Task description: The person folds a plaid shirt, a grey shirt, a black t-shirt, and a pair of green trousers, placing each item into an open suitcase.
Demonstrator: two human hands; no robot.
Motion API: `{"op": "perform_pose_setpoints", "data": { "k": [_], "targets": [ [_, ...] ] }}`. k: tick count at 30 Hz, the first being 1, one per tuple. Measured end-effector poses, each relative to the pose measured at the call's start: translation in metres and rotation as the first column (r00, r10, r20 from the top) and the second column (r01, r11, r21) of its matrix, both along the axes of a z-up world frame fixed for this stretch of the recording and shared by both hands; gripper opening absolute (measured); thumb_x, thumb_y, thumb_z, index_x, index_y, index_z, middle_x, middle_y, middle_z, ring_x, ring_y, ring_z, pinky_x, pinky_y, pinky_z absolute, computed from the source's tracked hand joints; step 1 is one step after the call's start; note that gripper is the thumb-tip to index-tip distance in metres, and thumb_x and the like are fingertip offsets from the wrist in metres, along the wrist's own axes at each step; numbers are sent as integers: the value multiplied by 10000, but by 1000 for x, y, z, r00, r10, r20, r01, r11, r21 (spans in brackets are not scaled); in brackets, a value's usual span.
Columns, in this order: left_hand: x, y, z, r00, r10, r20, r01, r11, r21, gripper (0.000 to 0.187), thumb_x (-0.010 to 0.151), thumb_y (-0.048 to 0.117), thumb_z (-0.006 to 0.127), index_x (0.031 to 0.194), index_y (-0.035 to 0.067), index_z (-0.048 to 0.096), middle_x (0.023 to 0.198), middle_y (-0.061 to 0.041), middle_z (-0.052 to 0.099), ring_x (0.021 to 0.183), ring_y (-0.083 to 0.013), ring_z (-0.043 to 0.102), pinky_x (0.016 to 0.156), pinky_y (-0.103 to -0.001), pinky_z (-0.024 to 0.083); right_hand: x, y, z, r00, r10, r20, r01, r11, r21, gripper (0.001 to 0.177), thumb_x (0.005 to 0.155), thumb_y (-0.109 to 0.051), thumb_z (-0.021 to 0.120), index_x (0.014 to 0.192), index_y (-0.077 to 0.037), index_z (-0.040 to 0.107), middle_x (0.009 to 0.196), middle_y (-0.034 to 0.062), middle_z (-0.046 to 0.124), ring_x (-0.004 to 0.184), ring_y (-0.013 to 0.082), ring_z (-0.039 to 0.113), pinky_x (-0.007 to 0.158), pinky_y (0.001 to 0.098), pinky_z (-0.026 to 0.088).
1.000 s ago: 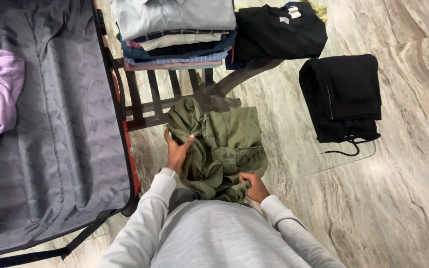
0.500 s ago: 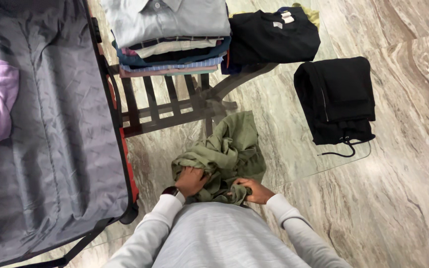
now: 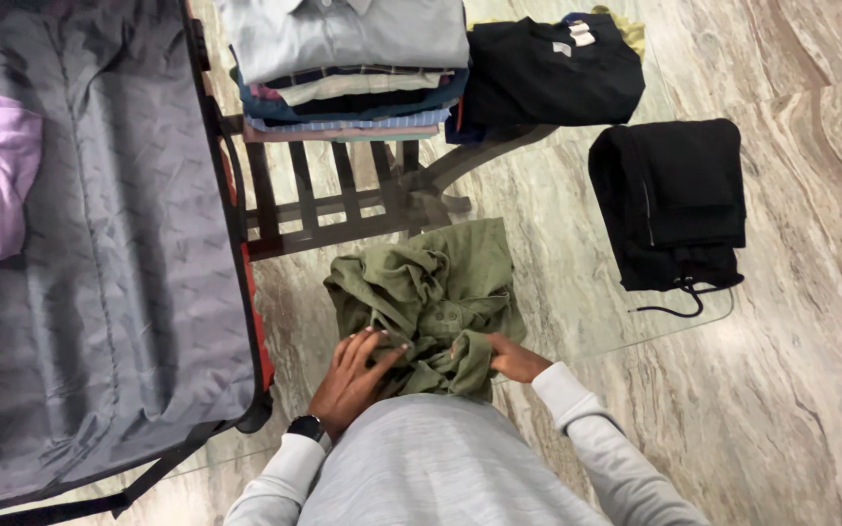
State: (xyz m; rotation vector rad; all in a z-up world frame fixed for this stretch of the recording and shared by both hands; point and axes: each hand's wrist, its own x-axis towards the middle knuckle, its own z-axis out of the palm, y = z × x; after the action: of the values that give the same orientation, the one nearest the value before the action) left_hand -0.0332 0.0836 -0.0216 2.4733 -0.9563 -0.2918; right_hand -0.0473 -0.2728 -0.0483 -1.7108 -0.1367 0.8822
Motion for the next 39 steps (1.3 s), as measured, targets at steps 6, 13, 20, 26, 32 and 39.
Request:
{"op": "perform_pose_setpoints", "data": {
  "k": [6, 13, 20, 26, 32, 39],
  "targets": [
    [31, -18, 7, 1000, -17, 26, 21, 987, -160, 858, 812, 239, 825, 1542, 280, 377, 1696, -120, 184, 1564, -293, 168, 1262, -556, 138, 16, 23, 40, 969, 245, -23, -240, 921, -308, 719, 751, 54, 584, 1428, -186, 565, 1512, 35, 532, 1374, 265, 424, 1144, 423, 293],
    [115, -54, 35, 992, 126, 12, -127, 990, 63, 1146, 650, 374, 920, 1601, 288, 287, 1661, -102, 273, 1539, -316, 206, 1235, -578, 34, 25, 19, 3, 918, 395, -45, -386, 860, -335, 649, 739, 75, 532, 1340, -155, 619, 1382, 93, 556, 1321, 301, 507, 1120, 441, 429],
    [109, -25, -47, 980, -55, -194, 127, 914, 384, 917, 862, 108, 769, 1667, 242, 351, 1237, -138, 705, 1143, -314, 689, 988, -424, 552, 58, -55, 19, 935, 150, 322, -46, 950, -309, 549, 522, 221, 445, 919, -6, 749, 1193, 123, 643, 1230, 303, 569, 1113, 420, 408],
    [40, 4, -43, 553, 774, -309, -829, 471, -302, 492, 767, 100, 827, 1211, 61, 619, 1151, -193, 707, 1025, -365, 708, 883, -449, 568, 62, -110, 53, 470, 10, 883, 560, 770, -307, 218, 670, 86, 779, 770, -106, 747, 1081, 18, 708, 1167, 290, 605, 1048, 411, 478],
    [-17, 14, -47, 662, 726, -187, -745, 664, -61, 480, 799, 213, 790, 1186, -24, 636, 1109, -300, 661, 1036, -493, 619, 892, -553, 494, 58, -158, -18, 351, -580, 735, 905, 413, -107, 367, 820, -27, 715, 1160, -162, 692, 1301, 173, 567, 1162, 317, 610, 909, 442, 540],
    [-14, 14, -57, 497, 821, -282, -860, 509, -33, 403, 924, 186, 641, 1281, 5, 589, 1306, -273, 543, 1259, -446, 524, 1080, -532, 447, 56, -113, -68, 320, -948, -4, 947, 320, -30, 727, 1014, -322, 636, 1637, -272, 264, 1561, 167, 426, 1387, 347, 479, 1047, 480, 460]
  ]
}}
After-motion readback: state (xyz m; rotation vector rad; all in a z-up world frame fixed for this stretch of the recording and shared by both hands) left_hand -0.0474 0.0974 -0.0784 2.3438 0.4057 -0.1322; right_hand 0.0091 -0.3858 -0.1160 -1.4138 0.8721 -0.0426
